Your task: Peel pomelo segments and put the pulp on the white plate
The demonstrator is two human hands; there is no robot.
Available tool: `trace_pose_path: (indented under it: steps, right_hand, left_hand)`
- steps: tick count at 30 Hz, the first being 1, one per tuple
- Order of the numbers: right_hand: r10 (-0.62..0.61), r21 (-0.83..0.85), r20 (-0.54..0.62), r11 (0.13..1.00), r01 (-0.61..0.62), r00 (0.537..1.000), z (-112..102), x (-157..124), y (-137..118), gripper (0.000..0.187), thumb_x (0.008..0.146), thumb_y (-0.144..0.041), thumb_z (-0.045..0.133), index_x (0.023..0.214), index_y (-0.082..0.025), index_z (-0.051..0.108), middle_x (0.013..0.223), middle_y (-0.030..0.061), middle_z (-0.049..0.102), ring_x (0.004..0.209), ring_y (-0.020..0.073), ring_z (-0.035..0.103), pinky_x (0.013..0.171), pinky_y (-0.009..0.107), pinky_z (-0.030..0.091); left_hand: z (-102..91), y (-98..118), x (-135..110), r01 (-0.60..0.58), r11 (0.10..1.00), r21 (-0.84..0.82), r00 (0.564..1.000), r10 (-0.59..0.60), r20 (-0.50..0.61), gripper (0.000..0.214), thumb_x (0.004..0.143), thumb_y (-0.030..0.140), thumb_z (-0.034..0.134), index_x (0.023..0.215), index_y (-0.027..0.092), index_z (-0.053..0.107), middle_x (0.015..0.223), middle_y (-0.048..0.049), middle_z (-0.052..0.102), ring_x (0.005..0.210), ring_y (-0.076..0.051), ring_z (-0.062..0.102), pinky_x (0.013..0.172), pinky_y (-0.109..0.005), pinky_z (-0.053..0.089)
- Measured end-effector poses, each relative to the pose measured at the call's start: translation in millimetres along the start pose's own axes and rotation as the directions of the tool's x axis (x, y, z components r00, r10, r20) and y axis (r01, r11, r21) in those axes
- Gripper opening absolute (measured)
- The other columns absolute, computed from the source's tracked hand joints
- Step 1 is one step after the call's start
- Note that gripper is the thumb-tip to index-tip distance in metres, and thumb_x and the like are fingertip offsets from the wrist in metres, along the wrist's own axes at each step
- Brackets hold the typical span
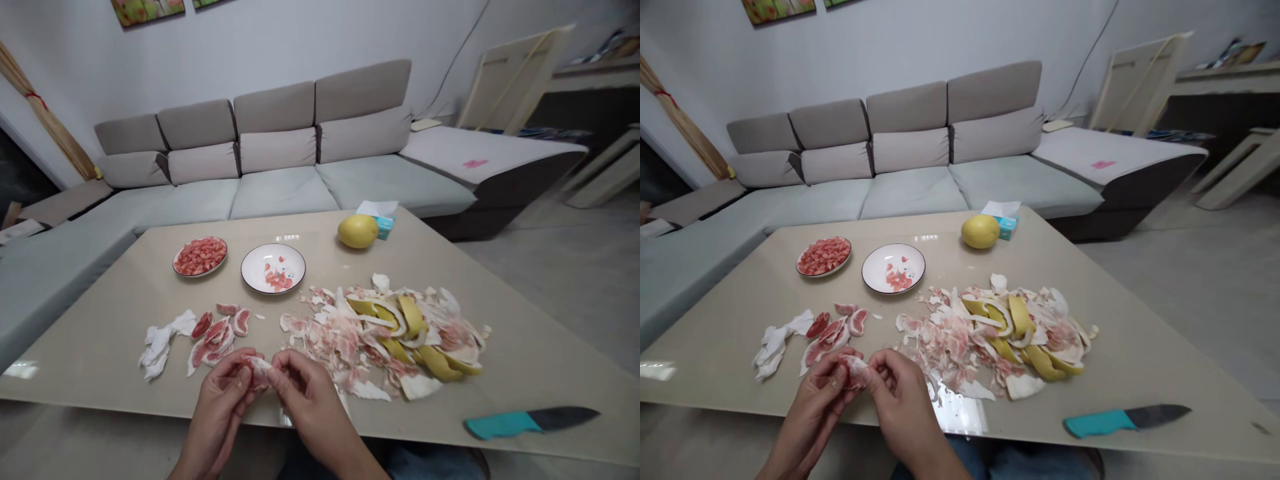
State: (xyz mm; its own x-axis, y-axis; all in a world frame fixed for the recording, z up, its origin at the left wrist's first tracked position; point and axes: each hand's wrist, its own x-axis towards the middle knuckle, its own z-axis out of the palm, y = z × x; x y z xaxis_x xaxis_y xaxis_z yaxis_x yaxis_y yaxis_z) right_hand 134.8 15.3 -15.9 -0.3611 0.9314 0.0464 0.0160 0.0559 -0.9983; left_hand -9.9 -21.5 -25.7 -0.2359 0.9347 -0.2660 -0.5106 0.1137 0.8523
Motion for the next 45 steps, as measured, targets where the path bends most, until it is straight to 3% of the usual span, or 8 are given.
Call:
trace_pose_path:
  steps: [7,12,16,20,24,28,34,45]
  right_hand:
    - [0.044,0.098,-0.078,0.995,-0.037,0.996,9,-2,13,0.03,0.087,-0.046,0.057,0.072,-0.019,0.053,0.06,-0.0036,0.047,0.054,0.0119,0.043,0.049,0.022,0.034]
    - [0.066,0.122,-0.172,0.992,-0.045,0.983,-4,4,21,0.031,0.086,-0.049,0.057,0.075,-0.02,0.054,0.061,-0.0032,0.05,0.055,0.0136,0.049,0.052,0.023,0.04]
    - [-0.048,-0.115,-0.209,0.993,0.024,0.977,-18,14,37,0.017,0.088,-0.037,0.055,0.087,-0.02,0.061,0.077,0.0022,0.061,0.067,0.0181,0.056,0.062,0.028,0.045]
    - [-0.295,-0.477,-0.177,0.86,0.18,0.939,-19,19,51,0.013,0.086,-0.02,0.054,0.091,-0.021,0.066,0.1,0.009,0.066,0.096,0.0253,0.059,0.085,0.038,0.044]
    - [-0.348,-0.645,-0.21,0.751,0.138,0.914,-17,17,48,0.014,0.085,-0.02,0.057,0.072,-0.02,0.056,0.083,0.0068,0.059,0.08,0.0232,0.056,0.072,0.035,0.044]
    - [-0.369,-0.576,-0.163,0.788,0.216,0.915,-14,12,36,0.013,0.087,-0.011,0.049,0.079,-0.021,0.053,0.08,0.0037,0.056,0.077,0.02,0.054,0.069,0.031,0.043]
    - [-0.337,-0.535,0.032,0.79,0.301,0.941,1,2,31,0.009,0.087,-0.02,0.061,0.096,-0.022,0.06,0.091,0.005,0.063,0.078,0.019,0.058,0.068,0.028,0.044]
    - [-0.144,-0.284,-0.133,0.953,0.101,0.981,0,5,29,0.022,0.091,-0.028,0.054,0.072,-0.019,0.061,0.068,0.0004,0.059,0.06,0.0137,0.052,0.055,0.023,0.039]
  left_hand:
    - [4.0,2,4,0.023,0.981,-0.193,0.999,-0.031,-0.037,0.025,0.073,0.019,0.08,0.095,0.015,0.07,0.092,-0.0052,0.071,0.081,-0.014,0.069,0.079,-0.028,0.06]
    - [-0.1,12,13,-0.143,0.945,-0.295,0.98,0.093,-0.177,0.021,0.079,0.011,0.073,0.098,0.018,0.067,0.095,-0.0035,0.071,0.084,-0.015,0.071,0.084,-0.033,0.06]
    - [-3.9,15,16,-0.081,0.953,-0.294,0.988,0.038,-0.151,0.023,0.085,0.007,0.063,0.106,0.016,0.063,0.11,-0.0113,0.07,0.099,-0.023,0.071,0.089,-0.037,0.058]
    - [-0.4,10,13,0.012,0.949,-0.314,0.995,-0.043,-0.092,0.033,0.088,0.006,0.057,0.118,0.018,0.055,0.124,-0.0163,0.065,0.112,-0.031,0.065,0.097,-0.047,0.053]
    - [6.8,5,9,0.083,0.947,-0.309,0.996,-0.089,-0.002,0.04,0.087,0.007,0.058,0.124,0.02,0.048,0.128,-0.0171,0.063,0.119,-0.033,0.06,0.102,-0.053,0.047]
    - [15.1,0,9,0.066,0.965,-0.253,0.998,-0.068,0.001,0.038,0.085,0.01,0.064,0.118,0.021,0.05,0.125,-0.0149,0.065,0.12,-0.032,0.059,0.102,-0.047,0.048]
    - [22.7,-10,10,0.035,0.99,-0.14,0.999,-0.038,-0.017,0.051,0.078,0.015,0.074,0.12,0.025,0.047,0.115,-0.0098,0.069,0.116,-0.027,0.062,0.095,-0.036,0.052]
    - [16.3,-13,10,-0.06,0.998,0.005,0.998,0.06,-0.029,0.046,0.074,0.022,0.079,0.111,0.021,0.054,0.106,-0.0082,0.07,0.096,-0.019,0.069,0.078,-0.024,0.056]
